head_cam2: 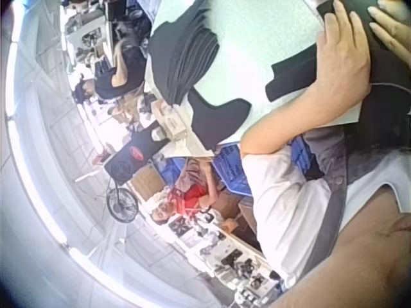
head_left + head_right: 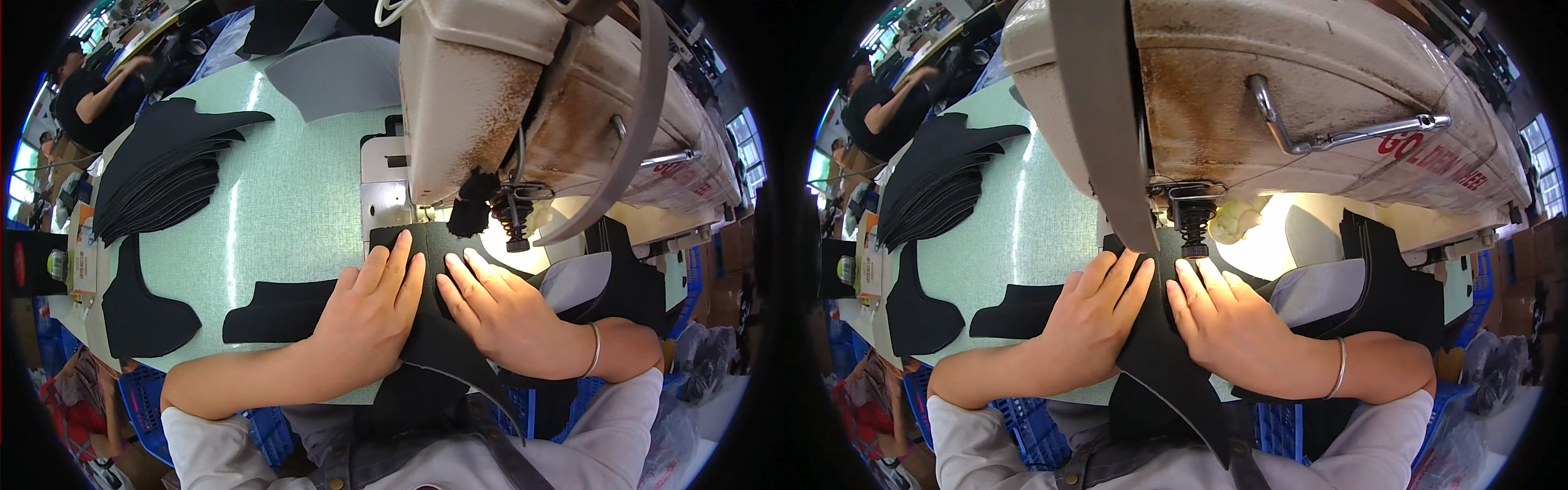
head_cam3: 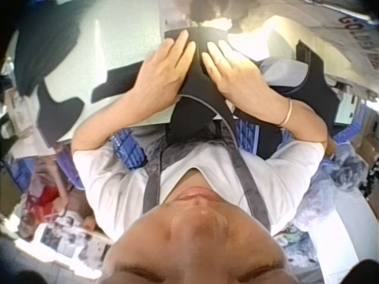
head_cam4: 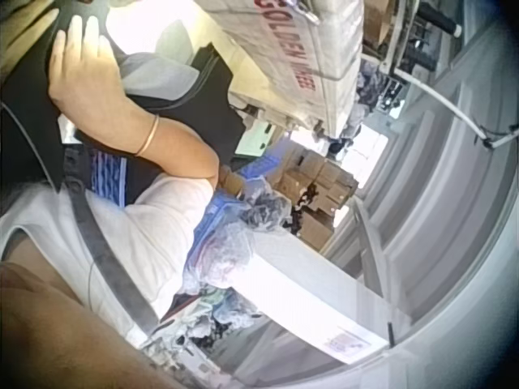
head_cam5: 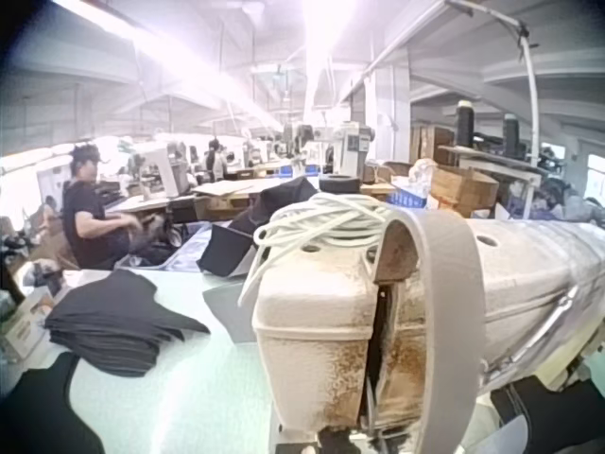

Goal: The person sews fabric pieces together using a sewing machine by aligning the edges of cutouts, feeding them under the needle to stitch them together, and stacking the sewn pieces.

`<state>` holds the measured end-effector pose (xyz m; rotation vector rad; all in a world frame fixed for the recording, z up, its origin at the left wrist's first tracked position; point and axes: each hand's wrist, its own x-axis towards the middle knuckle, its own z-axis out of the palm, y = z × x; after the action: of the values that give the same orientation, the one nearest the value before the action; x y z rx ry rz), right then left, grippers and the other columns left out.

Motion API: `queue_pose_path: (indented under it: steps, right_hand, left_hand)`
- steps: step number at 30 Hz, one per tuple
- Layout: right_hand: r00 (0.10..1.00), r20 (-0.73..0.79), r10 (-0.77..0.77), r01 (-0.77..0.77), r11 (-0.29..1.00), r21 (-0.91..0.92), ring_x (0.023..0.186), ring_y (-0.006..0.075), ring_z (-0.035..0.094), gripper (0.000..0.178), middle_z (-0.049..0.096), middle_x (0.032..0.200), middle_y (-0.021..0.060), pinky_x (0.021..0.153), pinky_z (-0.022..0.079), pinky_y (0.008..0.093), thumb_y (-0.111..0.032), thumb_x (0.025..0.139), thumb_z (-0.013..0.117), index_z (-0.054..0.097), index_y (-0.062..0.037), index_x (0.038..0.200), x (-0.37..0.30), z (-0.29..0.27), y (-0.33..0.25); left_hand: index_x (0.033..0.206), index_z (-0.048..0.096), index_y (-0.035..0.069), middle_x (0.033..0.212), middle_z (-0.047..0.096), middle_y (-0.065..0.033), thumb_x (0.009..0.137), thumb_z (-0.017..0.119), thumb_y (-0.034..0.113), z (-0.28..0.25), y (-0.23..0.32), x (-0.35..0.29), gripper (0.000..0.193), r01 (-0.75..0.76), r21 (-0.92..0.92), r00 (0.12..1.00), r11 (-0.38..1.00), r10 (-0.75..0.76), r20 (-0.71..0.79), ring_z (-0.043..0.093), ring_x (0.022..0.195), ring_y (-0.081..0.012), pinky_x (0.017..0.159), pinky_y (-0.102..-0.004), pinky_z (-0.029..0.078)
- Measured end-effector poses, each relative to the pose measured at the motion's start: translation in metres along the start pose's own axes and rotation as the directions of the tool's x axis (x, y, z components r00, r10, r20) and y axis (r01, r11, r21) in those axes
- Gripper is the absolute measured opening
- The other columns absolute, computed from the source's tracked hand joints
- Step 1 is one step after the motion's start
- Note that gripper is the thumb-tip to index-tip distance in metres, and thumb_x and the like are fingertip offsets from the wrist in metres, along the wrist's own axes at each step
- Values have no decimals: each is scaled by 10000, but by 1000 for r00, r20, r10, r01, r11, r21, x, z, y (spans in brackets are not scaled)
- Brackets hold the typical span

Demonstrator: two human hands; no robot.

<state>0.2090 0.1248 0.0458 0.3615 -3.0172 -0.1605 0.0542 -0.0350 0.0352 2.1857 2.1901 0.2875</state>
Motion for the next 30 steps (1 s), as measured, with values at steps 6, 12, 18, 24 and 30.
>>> queue_pose_path:
  steps: [6,12,18,24,30]
  right_hand:
    - [1000,-19,3,-2,1000,18,1097,370,610,460,607,1211,273,916,502,402,-149,784,590,612,105,1167,1,1,1]
    - [1000,-15,-21,21,1000,18,1068,355,618,477,604,1216,270,905,507,392,-146,768,593,610,99,1176,3,0,7]
    - [1000,-6,-1,1,999,42,1009,311,634,485,618,1185,259,867,515,370,-126,752,592,606,101,1181,7,0,14]
    - [999,-17,-33,34,999,33,982,276,645,508,627,1162,246,838,519,346,-123,737,597,597,108,1190,8,1,20]
    - [999,-41,-30,32,999,40,982,266,647,512,630,1159,236,828,523,327,-110,728,602,596,109,1191,10,2,21]
  left_hand:
    - [1275,512,-108,1364,456,-323,595,705,215,8,0,0,778,11,4,998,1000,-10,-54,474,1089,-328,706,-337,400]
    - [1272,513,-108,1356,463,-319,592,701,211,10,-3,3,774,2,67,994,998,5,-111,477,1068,-319,724,-331,402]
    - [1286,504,-94,1370,458,-291,513,780,252,8,-9,9,890,7,-7,999,1000,-7,-50,473,1073,-298,754,-328,410]
    - [1296,494,-90,1373,455,-288,501,798,268,8,-11,11,923,10,-7,998,1000,-10,-64,473,1074,-293,768,-329,412]
    - [1297,492,-93,1370,456,-286,499,801,264,8,-13,13,927,8,-27,997,1000,-10,-75,476,1082,-294,787,-331,415]
